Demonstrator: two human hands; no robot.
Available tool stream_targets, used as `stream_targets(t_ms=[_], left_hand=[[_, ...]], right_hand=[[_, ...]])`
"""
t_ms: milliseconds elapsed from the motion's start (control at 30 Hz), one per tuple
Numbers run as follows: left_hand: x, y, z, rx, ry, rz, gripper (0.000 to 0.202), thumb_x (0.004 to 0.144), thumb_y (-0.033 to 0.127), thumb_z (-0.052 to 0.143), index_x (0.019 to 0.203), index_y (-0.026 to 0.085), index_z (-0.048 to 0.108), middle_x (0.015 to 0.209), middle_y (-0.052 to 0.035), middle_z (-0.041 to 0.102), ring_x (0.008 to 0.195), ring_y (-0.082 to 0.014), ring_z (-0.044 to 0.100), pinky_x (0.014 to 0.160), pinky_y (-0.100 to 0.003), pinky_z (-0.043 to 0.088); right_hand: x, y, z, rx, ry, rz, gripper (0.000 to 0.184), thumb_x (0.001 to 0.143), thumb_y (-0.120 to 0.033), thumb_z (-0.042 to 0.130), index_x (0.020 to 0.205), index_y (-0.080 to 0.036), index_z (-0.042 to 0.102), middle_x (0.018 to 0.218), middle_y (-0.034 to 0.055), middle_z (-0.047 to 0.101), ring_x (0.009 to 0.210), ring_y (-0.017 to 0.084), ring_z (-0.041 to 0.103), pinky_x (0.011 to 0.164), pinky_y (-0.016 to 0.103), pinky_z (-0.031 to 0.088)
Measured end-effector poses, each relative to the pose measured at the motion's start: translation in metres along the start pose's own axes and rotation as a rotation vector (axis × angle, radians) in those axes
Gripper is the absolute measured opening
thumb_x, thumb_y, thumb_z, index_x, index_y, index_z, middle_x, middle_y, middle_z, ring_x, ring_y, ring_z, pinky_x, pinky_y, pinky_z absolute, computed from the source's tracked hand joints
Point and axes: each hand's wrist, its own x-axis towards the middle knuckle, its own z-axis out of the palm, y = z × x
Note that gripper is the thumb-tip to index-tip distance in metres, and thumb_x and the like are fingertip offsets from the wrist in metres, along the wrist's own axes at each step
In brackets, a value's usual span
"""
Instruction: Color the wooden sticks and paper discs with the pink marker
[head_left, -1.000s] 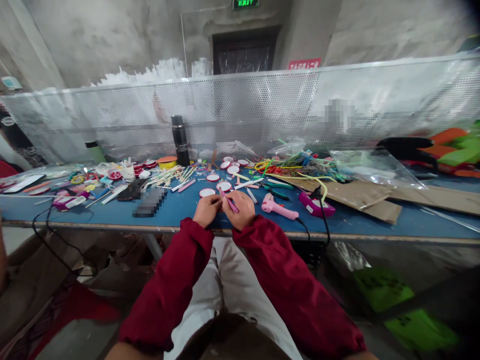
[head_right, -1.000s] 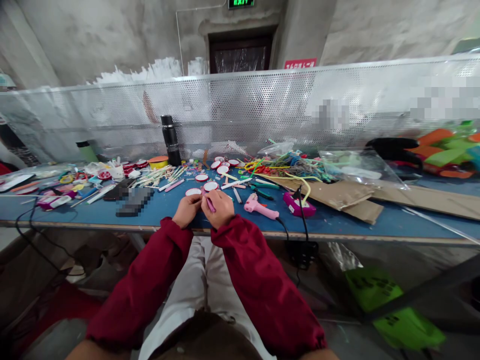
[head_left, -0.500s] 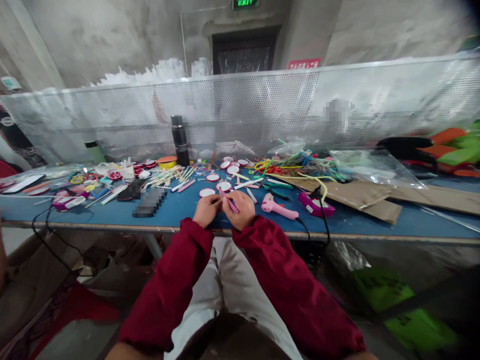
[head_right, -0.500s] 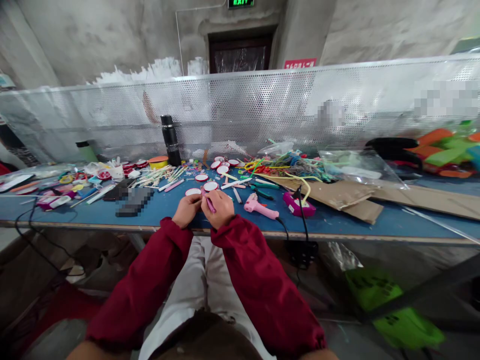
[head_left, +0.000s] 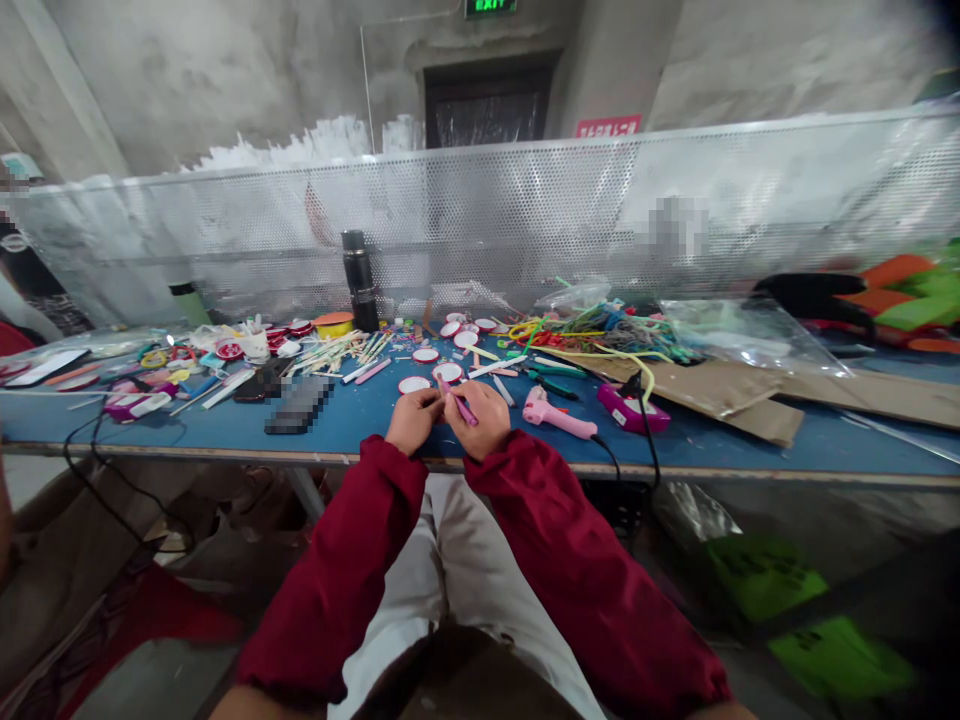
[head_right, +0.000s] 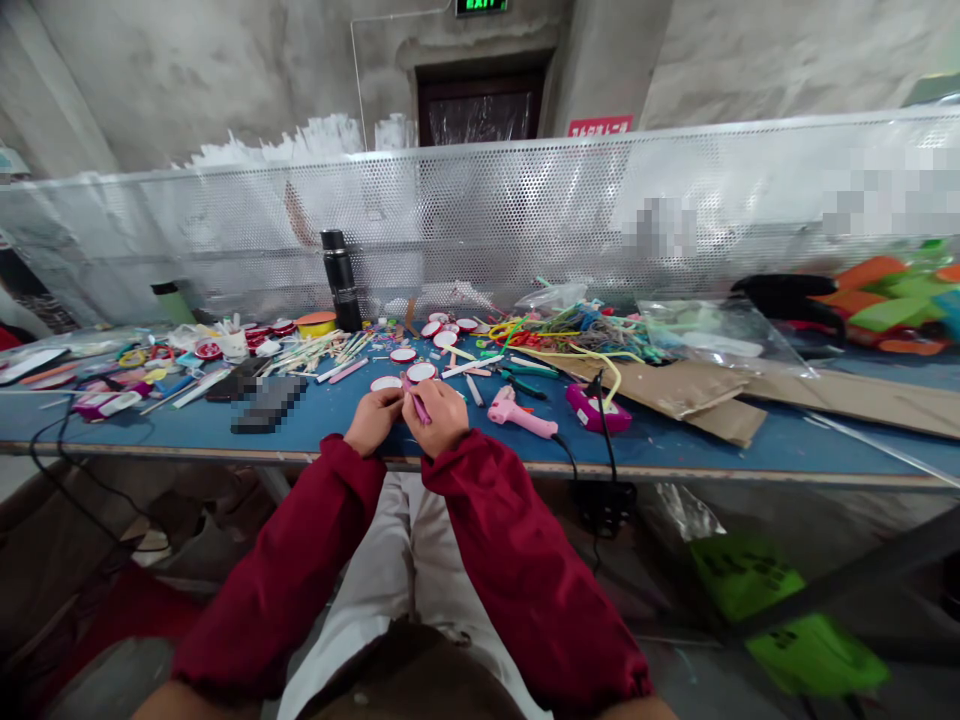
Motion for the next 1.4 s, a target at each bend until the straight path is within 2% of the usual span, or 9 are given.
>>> stream_targets(t_ms=[367,600,1167,1400], left_hand=[[0.0027,-0.0087,-0.0016,0.039,-0.003,0.012,0.022,0.080,0.033,0.062,0.067,0.015,0.065,0.060,0.0021,0.055,0.059,-0.0106,0.046,0.057,-0.023,0.035],[0.0023,-0.0074,-0.0015,0.045,0.008,0.000,0.025,0.080,0.036,0.062,0.066,0.015,0.063,0.059,0.0026,0.052,0.058,-0.0106,0.045,0.056,-0.023,0.035],[0.0028,-0.0080,-0.0018,0.052,-0.005,0.007,0.024,0.080,0.037,0.062,0.070,0.015,0.067,0.061,0.0019,0.056,0.059,-0.0111,0.046,0.057,-0.023,0.036],[0.0012,-0.0042,-0.0010,0.046,0.022,-0.004,0.022,0.078,0.035,0.062,0.072,0.014,0.069,0.062,0.0014,0.058,0.061,-0.0116,0.048,0.059,-0.023,0.038]], right_hand=[[0.0008,-0.0007,-0.0008,-0.001,-0.012,-0.008,0.011,0.091,-0.022,0.054,0.081,-0.023,0.057,0.074,0.0046,0.064,0.072,0.020,0.061,0.069,0.032,0.048],[-0.0001,0.0002,0.0003,-0.009,0.002,0.003,0.009,0.091,-0.022,0.054,0.082,-0.023,0.057,0.074,0.0043,0.064,0.073,0.020,0.062,0.070,0.032,0.048],[-0.0001,-0.0005,-0.0002,0.007,-0.019,0.002,0.009,0.091,-0.022,0.054,0.083,-0.023,0.058,0.075,0.0051,0.064,0.074,0.021,0.062,0.071,0.033,0.049],[0.0006,-0.0002,0.0004,-0.018,0.002,-0.015,0.011,0.091,-0.022,0.054,0.081,-0.023,0.057,0.073,0.0042,0.063,0.071,0.020,0.062,0.069,0.032,0.048]])
